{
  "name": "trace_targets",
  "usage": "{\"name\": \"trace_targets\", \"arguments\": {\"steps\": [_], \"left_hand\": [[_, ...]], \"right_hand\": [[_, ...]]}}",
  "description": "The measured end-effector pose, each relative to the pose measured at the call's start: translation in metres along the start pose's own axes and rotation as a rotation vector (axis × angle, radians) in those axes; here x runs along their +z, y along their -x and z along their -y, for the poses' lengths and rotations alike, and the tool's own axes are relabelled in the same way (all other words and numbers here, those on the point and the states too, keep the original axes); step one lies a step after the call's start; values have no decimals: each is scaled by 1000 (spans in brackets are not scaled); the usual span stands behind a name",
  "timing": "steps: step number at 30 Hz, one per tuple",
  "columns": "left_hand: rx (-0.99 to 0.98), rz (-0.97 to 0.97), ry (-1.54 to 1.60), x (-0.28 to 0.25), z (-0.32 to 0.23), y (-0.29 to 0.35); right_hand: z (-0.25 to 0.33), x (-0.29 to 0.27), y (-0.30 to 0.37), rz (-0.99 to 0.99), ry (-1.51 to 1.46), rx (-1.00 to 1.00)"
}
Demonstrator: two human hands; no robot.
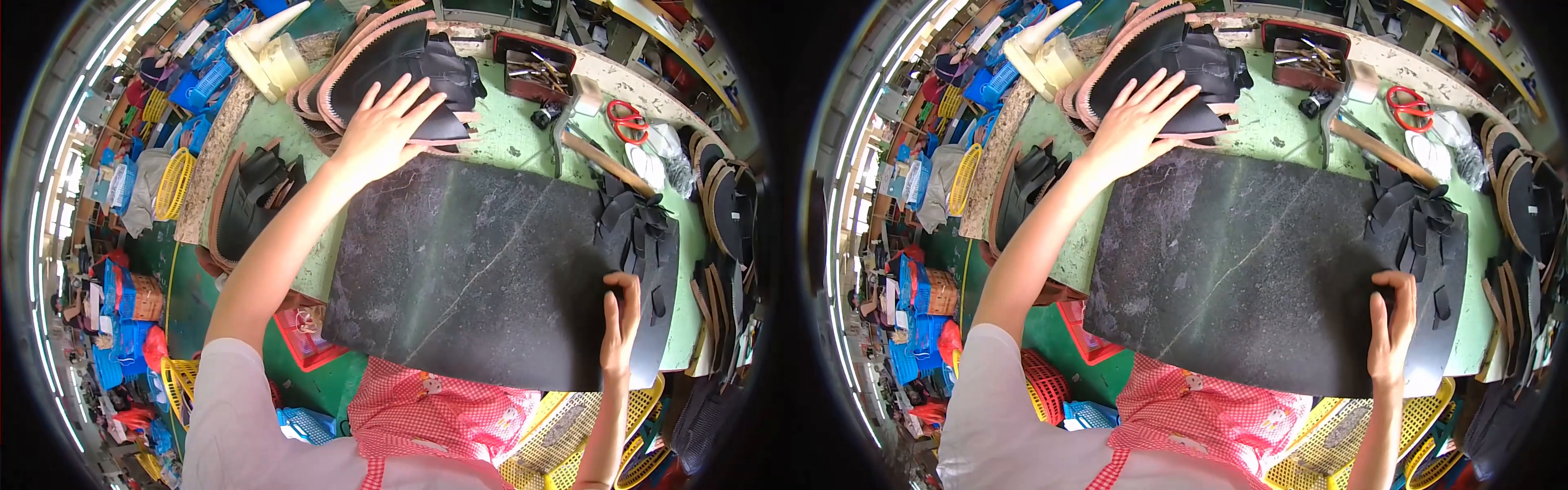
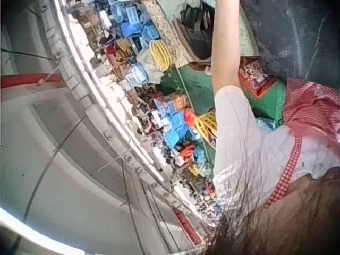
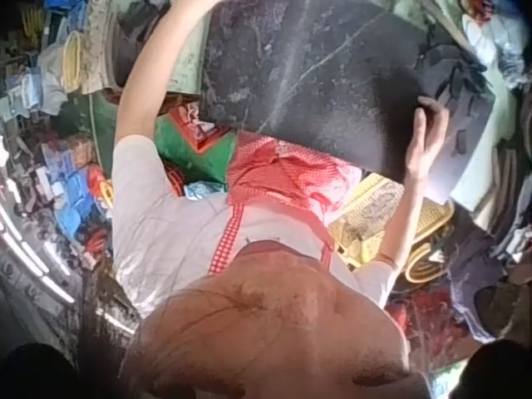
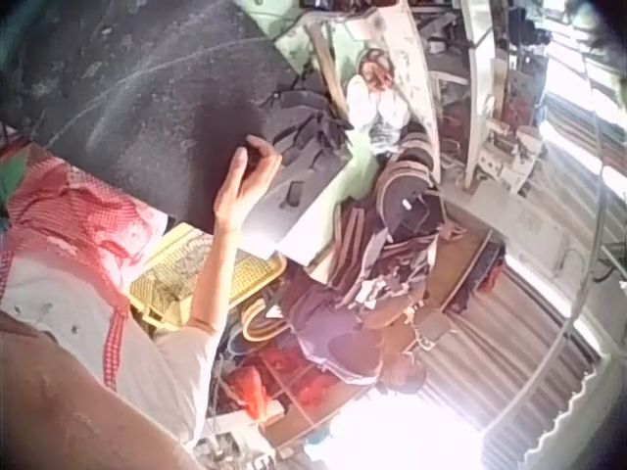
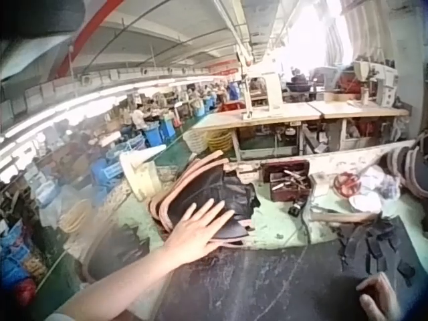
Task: Attaching small reinforcement tabs to shoe upper components at a factory workbench.
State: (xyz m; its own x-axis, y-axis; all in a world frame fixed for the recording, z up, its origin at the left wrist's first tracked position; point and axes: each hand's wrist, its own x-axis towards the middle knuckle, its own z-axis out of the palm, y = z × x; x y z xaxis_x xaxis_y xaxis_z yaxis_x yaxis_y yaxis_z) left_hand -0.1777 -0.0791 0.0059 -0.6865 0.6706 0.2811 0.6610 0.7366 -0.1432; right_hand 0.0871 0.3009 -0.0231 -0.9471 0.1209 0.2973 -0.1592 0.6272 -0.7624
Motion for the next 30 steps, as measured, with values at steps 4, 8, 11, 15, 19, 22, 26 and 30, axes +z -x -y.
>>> {"name": "trace_targets", "arguments": {"steps": [4, 8, 11, 15, 19, 22, 26, 30], "left_hand": [[-133, -94, 444, -4, 20, -1], [45, -348, 868, -58, -71, 24], [466, 57, 520, -66, -124, 90], [480, 562, 765, -68, -149, 123], [314, 371, 966, -75, -157, 95], [-49, 361, 1249, -76, -187, 70], [-92, 472, 1296, -78, -219, 51], [-280, 584, 1367, -73, -218, 50]], "right_hand": [[-11, 17, 16, -207, -218, 131], [-35, -4, 31, -230, -506, 289], [-39, -10, 22, -185, -569, 202], [-29, -13, 18, -158, -610, 363], [19, -11, 23, 48, -791, 511], [45, 1, 29, 231, -754, 399], [65, -9, 25, 433, -459, 370], [56, 9, 20, 282, -370, 355]]}}
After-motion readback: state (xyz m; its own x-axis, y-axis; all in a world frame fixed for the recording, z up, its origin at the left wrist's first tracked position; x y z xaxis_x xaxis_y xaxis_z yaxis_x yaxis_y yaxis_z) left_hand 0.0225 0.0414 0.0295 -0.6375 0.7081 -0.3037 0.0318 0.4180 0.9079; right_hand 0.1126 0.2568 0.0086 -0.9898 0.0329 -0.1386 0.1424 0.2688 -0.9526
